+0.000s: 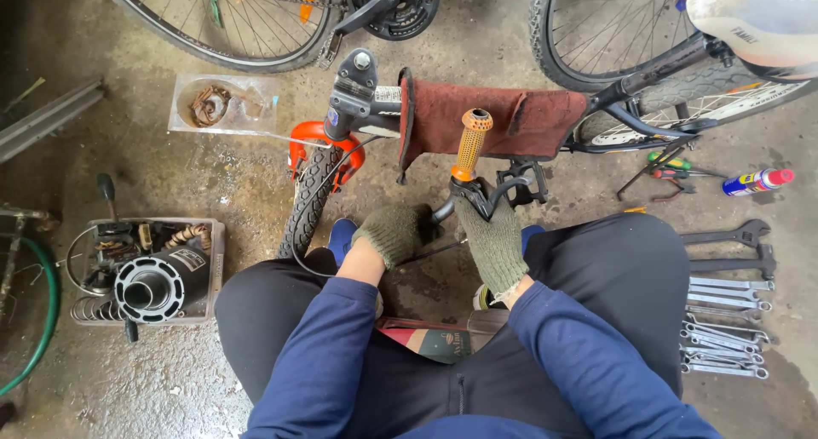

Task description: Repairing a bicycle by removing and adjusting the handlebar grip and brake lever

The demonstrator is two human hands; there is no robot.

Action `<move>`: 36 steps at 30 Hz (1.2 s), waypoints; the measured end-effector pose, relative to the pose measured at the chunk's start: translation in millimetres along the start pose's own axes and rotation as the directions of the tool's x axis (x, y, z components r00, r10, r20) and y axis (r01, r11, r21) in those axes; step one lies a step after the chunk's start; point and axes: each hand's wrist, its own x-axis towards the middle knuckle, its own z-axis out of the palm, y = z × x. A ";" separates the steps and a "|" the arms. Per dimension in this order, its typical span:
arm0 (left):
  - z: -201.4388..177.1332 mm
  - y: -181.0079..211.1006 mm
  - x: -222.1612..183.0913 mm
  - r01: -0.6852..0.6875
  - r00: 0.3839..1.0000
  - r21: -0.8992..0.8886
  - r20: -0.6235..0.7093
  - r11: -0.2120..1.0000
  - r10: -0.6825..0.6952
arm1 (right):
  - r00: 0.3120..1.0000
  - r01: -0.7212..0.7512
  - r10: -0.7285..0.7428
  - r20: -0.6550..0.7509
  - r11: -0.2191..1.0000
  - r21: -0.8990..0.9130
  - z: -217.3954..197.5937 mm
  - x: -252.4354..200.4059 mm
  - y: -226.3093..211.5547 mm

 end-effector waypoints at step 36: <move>-307.3 30.9 -73.2 0.227 0.861 -0.971 0.160 0.082 -0.483 | 0.935 -0.355 0.329 -0.136 0.842 -0.406 48.4 -8.9 -6.7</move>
